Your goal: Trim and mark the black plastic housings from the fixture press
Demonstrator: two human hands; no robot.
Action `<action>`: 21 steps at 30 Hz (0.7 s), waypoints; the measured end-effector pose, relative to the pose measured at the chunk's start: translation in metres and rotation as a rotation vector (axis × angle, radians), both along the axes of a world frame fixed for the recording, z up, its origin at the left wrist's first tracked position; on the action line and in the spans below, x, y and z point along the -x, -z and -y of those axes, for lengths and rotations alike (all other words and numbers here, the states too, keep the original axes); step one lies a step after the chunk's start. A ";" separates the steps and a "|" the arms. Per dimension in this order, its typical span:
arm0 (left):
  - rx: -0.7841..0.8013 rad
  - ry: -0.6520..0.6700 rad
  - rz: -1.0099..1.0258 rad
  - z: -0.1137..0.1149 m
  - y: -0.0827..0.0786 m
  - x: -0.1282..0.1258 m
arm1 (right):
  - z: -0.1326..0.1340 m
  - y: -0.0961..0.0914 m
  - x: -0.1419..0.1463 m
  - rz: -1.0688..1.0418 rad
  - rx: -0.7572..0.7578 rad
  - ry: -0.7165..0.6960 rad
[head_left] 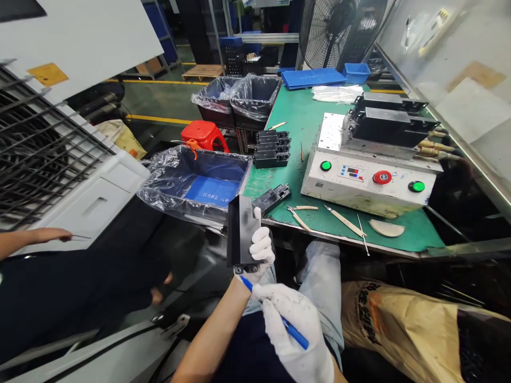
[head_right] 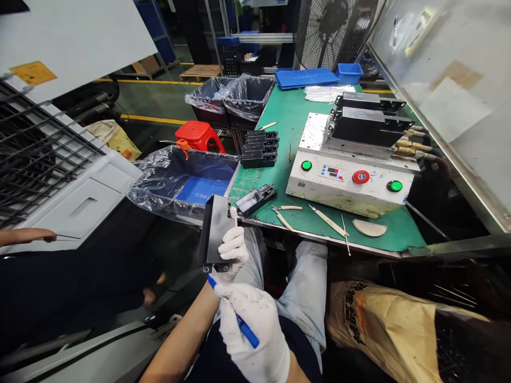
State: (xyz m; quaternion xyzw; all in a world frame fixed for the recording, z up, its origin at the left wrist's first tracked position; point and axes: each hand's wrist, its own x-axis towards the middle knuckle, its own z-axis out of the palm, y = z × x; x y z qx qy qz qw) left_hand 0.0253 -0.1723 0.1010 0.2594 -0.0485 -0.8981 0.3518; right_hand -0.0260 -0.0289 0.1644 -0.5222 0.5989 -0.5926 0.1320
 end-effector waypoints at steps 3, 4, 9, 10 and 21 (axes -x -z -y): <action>0.015 0.004 0.020 -0.003 -0.004 -0.001 | -0.005 -0.004 0.004 0.051 -0.002 -0.041; 0.017 0.005 0.024 -0.003 -0.005 -0.002 | -0.006 -0.004 0.008 0.073 0.003 -0.034; -0.055 0.442 -0.042 0.002 0.000 -0.011 | 0.002 -0.003 0.054 0.251 -0.059 0.226; -0.072 0.614 -0.047 0.004 0.004 -0.013 | 0.006 -0.003 0.065 0.283 -0.078 0.277; -0.054 1.022 -0.002 -0.004 0.051 -0.015 | 0.028 0.002 0.106 0.376 -0.067 0.360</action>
